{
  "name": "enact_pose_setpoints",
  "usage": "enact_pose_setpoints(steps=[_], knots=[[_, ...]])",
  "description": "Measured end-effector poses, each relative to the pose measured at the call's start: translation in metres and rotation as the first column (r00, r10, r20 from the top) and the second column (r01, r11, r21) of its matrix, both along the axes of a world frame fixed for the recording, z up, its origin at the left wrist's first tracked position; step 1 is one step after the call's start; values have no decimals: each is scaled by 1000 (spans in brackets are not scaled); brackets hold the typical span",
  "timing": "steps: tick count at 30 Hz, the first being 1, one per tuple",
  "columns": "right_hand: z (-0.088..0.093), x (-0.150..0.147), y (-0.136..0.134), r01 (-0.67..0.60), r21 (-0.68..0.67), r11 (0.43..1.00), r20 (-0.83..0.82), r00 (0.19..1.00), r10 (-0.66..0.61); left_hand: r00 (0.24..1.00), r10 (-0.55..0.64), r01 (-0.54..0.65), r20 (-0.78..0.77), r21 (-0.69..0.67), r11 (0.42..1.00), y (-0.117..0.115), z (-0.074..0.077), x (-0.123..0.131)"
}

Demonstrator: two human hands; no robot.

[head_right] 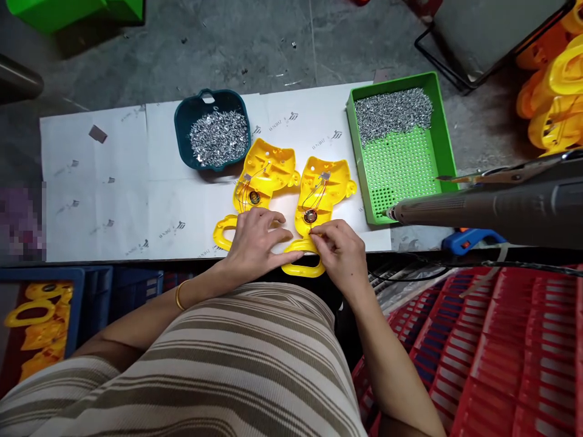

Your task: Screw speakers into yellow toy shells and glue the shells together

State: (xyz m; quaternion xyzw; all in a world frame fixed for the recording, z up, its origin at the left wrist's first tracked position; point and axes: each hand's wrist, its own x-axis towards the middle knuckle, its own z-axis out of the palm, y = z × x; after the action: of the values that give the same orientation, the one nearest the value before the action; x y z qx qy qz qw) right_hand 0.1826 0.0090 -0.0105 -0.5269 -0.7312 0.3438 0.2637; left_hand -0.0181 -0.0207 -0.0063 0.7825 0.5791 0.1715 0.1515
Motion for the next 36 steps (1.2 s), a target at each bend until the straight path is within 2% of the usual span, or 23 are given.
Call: enact_pose_setpoints(steps=[3, 7, 10, 13, 17, 20, 22, 25, 27, 29, 32, 36], knots=[[-1, -4, -2, 13, 63, 998, 50, 999, -16, 999, -39, 38, -26, -49, 998, 0, -1, 4], [-1, -5, -4, -3, 83, 997, 67, 998, -3, 996, -55, 50, -67, -83, 995, 0, -1, 5], [-4, -6, -6, -2, 102, 995, 73, 997, -6, 996, -46, 39, -75, -91, 995, 0, -2, 5], [-11, -9, -10, -13, 182, 983, 123, 992, -10, 995, -63, 57, -76, -78, 995, -1, -3, 4], [-21, -9, -15, -59, 413, 909, 269, 961, -59, 995, -78, 73, -64, -76, 994, -1, -5, 4], [-19, -2, -18, -194, 517, 834, 414, 909, -45, 996, -70, 65, -52, -90, 994, 0, -5, 4], [-12, 3, -22, -328, 497, 803, 539, 842, 10, 996, -69, 64, -51, -100, 993, 0, -4, 4], [-1, 5, -27, -489, 331, 807, 718, 686, 121, 995, -79, 74, -57, -96, 993, 1, -4, 5], [5, 3, -29, -561, 200, 804, 783, 584, 213, 994, -89, 83, -65, -84, 993, 2, -4, 6], [7, 2, -29, -603, 114, 790, 804, 522, 283, 993, -89, 84, -73, -68, 994, 2, -3, 8], [3, 7, -23, -611, 82, 788, 787, 525, 325, 993, -78, 76, -85, -31, 997, 1, -2, 11], [-6, 28, -9, -539, 194, 819, 714, 650, 258, 996, -89, 90, -9, 92, 992, -2, -1, -1]])
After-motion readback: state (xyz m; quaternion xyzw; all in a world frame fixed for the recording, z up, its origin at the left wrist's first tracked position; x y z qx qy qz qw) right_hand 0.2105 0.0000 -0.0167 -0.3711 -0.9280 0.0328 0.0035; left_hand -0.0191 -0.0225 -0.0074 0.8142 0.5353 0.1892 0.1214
